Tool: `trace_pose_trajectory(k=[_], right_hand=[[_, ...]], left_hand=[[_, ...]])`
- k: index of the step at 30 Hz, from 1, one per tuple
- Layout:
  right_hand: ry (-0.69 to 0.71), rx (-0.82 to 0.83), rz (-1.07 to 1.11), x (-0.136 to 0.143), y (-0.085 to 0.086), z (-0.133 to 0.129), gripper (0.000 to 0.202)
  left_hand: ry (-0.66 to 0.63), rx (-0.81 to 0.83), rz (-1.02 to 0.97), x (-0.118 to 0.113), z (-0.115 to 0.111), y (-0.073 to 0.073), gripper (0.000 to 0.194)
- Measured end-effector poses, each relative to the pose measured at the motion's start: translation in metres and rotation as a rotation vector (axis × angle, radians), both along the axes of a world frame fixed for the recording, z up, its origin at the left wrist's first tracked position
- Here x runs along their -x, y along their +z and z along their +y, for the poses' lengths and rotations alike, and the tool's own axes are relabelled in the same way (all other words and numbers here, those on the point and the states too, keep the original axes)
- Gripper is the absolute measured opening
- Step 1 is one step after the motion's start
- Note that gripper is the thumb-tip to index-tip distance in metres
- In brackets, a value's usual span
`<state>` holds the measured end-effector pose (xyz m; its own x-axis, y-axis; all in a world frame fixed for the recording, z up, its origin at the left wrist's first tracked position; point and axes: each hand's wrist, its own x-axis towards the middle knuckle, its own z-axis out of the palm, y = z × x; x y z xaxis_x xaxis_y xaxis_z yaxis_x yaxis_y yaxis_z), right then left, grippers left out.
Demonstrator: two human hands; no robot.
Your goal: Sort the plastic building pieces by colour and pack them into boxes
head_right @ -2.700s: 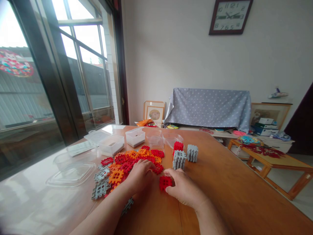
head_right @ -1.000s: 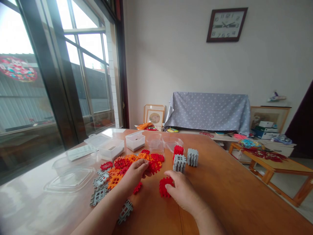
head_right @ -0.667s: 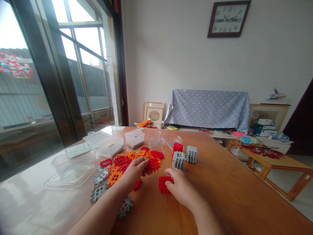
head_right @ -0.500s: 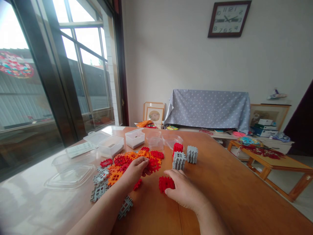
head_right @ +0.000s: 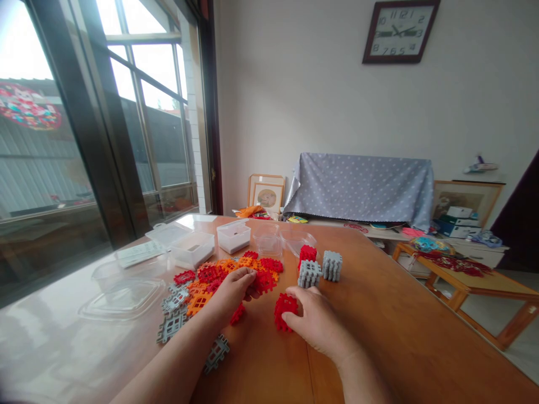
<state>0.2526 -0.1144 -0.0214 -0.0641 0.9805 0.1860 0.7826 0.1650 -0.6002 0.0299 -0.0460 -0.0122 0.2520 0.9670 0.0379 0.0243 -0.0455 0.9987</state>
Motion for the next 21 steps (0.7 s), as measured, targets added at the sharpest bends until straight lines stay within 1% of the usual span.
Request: trace_pose_trajectory(k=[3, 6, 12, 18, 21], right_hand=[[0.025, 0.014, -0.039, 0.006, -0.001, 0.002, 0.046], [0.04, 0.038, -0.059, 0.007, -0.003, 0.002, 0.049], [0.062, 0.014, -0.047, 0.006, -0.005, 0.004, 0.053], [0.071, -0.008, -0.06, 0.005, -0.009, 0.009, 0.039], [0.066, -0.017, -0.056, 0.005, -0.01, 0.011, 0.038]], left_hand=[[0.005, -0.001, 0.011, 0.0, 0.0, 0.0, 0.027], [0.018, -0.007, 0.018, -0.001, 0.0, -0.001, 0.027], [0.031, -0.009, 0.019, 0.0, 0.002, -0.002, 0.026], [0.037, -0.02, 0.041, 0.0, 0.004, -0.005, 0.025], [0.038, -0.02, 0.036, 0.0, 0.005, -0.005, 0.025]])
